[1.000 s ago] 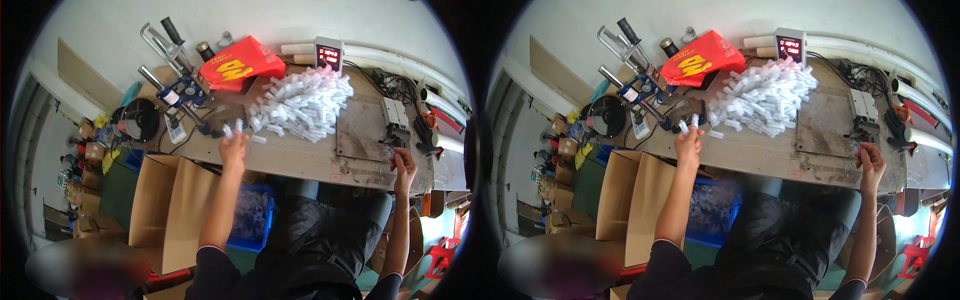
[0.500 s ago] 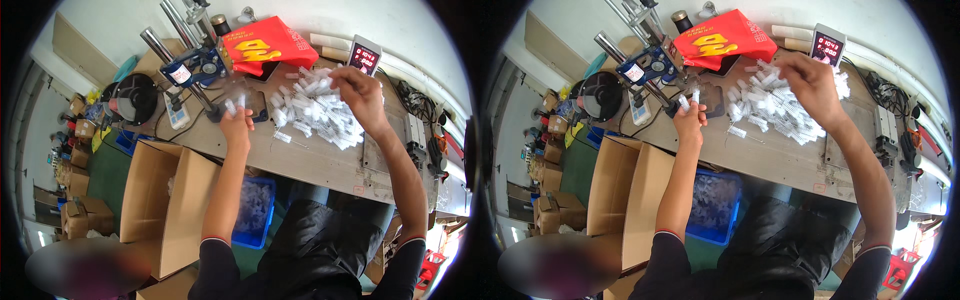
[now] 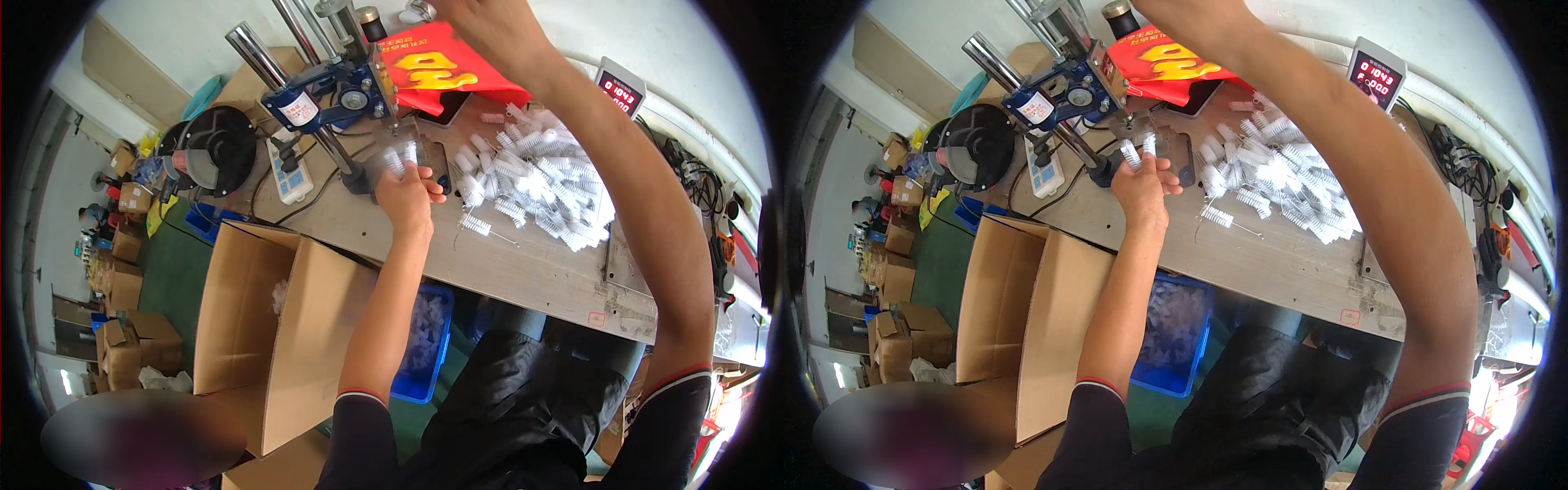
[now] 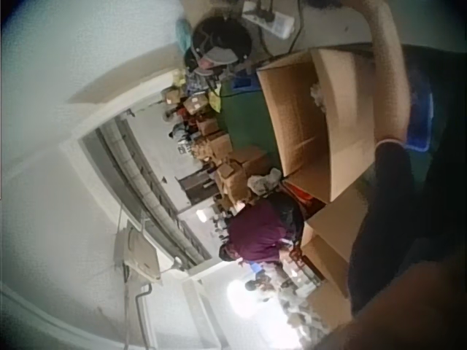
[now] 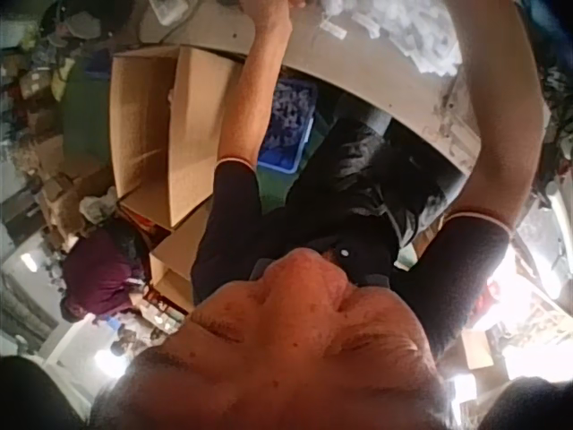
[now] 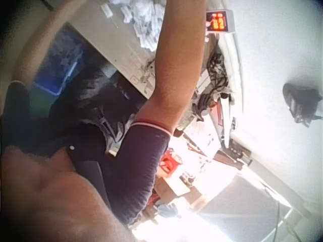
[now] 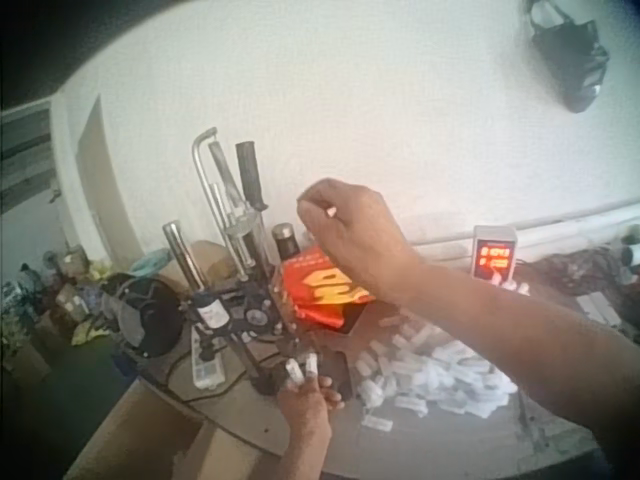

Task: Manually assemble white plastic components using a jig and a hand-press machine and then pack them into bags and boxes.

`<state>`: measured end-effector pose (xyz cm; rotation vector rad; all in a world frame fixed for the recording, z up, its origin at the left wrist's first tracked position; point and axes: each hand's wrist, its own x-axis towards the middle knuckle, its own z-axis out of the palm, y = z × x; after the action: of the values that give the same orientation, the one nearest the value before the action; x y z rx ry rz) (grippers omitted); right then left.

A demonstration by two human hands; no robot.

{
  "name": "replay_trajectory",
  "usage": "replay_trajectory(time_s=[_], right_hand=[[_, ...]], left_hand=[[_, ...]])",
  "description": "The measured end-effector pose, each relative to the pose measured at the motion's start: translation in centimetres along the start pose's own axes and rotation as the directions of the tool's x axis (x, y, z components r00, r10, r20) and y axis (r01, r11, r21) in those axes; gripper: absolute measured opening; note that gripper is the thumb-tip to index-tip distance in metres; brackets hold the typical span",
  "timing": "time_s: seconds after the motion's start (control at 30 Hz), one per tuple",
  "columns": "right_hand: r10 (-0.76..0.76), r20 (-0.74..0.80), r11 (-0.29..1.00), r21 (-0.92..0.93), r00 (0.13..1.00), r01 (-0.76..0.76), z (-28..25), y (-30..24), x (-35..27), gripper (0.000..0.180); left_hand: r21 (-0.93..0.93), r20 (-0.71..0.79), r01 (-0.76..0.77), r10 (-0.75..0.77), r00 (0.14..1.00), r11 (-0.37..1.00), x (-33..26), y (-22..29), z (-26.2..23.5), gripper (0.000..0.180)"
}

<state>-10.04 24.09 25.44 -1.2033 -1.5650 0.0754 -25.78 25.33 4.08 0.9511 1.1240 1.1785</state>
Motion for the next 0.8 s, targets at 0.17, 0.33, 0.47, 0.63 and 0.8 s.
replay_trajectory(time_s=[0.17,0.33,0.47,0.63,0.8], right_hand=[[0.051,0.007,0.977,0.207,0.999,-0.051,2.1,-2.4,6.0,0.066],[0.123,-0.016,0.925,0.365,0.992,-0.109,3.7,-6.2,5.2,0.072],[0.11,0.226,0.978,0.15,0.968,-0.146,1.9,-4.3,10.5,0.067],[-0.045,-0.092,0.965,-0.261,0.995,0.02,-0.6,1.4,9.6,0.037],[0.252,-0.042,0.946,-0.199,0.967,-0.255,-4.9,2.8,3.4,0.036]], left_hand=[[-0.002,-0.018,-0.019,0.019,1.0,1.0,-0.5,-0.1,1.1,0.016],[0.004,-0.057,-0.037,0.038,0.998,0.999,-0.5,-0.4,0.7,0.016],[0.0,-0.054,-0.043,0.043,0.998,0.999,-0.5,-0.8,1.2,0.016],[-0.006,-0.057,-0.057,0.057,0.997,0.998,-0.9,-0.5,1.2,0.014],[0.036,-0.06,-0.062,0.064,0.996,0.997,-0.7,0.0,0.4,0.014]])
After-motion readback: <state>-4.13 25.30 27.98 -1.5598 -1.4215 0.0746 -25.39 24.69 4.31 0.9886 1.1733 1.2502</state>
